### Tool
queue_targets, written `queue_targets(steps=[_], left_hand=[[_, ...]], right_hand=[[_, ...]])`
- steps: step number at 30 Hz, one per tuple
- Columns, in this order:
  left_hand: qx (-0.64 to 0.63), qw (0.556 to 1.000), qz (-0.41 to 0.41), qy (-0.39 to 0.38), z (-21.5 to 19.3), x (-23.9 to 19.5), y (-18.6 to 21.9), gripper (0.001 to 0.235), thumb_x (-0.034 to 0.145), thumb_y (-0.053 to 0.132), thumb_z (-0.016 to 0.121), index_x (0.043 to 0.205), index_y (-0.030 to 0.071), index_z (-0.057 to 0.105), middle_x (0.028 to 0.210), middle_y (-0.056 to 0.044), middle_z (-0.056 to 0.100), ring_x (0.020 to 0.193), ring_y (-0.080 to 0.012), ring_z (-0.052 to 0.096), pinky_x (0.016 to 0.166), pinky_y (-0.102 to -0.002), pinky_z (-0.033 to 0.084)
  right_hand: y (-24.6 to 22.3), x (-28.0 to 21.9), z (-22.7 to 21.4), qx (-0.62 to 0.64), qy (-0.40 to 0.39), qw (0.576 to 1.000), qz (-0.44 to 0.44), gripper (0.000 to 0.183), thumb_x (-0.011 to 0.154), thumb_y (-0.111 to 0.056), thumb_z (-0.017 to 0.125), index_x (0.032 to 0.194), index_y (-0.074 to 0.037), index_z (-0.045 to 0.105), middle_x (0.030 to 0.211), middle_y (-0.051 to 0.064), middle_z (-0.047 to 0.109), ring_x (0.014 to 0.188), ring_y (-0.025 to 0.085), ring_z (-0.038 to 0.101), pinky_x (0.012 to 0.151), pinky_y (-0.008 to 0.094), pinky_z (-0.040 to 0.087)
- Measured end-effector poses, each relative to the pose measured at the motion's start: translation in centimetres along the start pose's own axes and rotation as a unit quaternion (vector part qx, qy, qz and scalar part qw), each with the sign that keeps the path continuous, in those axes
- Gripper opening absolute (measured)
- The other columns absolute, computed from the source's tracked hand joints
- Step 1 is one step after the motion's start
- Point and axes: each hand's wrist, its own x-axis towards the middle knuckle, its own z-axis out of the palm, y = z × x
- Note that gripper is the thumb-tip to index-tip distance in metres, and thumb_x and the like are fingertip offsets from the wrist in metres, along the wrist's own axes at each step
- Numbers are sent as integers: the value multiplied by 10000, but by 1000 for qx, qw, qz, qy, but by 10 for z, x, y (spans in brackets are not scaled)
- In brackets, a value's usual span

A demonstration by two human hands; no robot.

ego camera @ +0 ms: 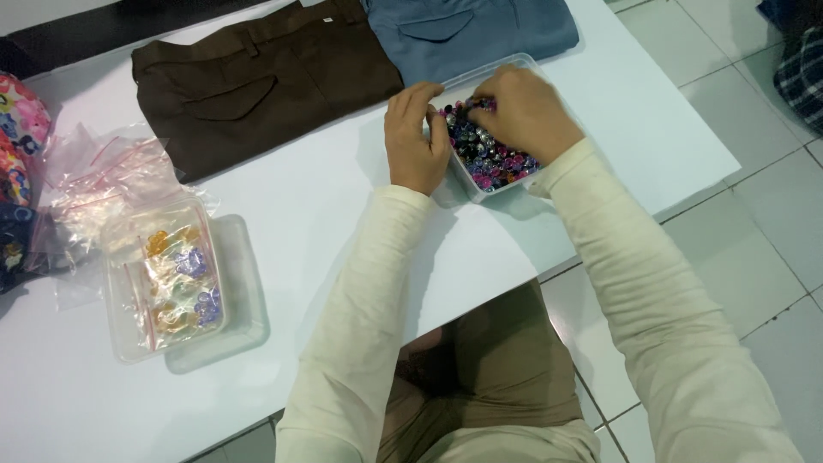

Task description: Package small colorful beads into plastic bags

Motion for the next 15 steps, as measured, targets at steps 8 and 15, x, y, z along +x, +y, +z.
queue_targets(steps=[8,15], left_hand=[[5,1000,-5,-6,-1,-1,-6,291,877,1,544,1133,60,667,1128,-94,677,988,-271,612,934,-402,477],[-1,1000,18,-9,-8,9,5,273,902,6,528,1142,41,655,1102,-114,673,1028,-304,600,942,-416,479]], right_hand=[[-1,-6,-2,7,-34,999,-21,121,884,-89,658,935,-30,752,913,223,699,859,431,655,667,535,487],[21,-6,0,71,0,997,-33,371,845,5,610,1169,-47,782,1076,156,770,1021,346,686,927,430,510]])
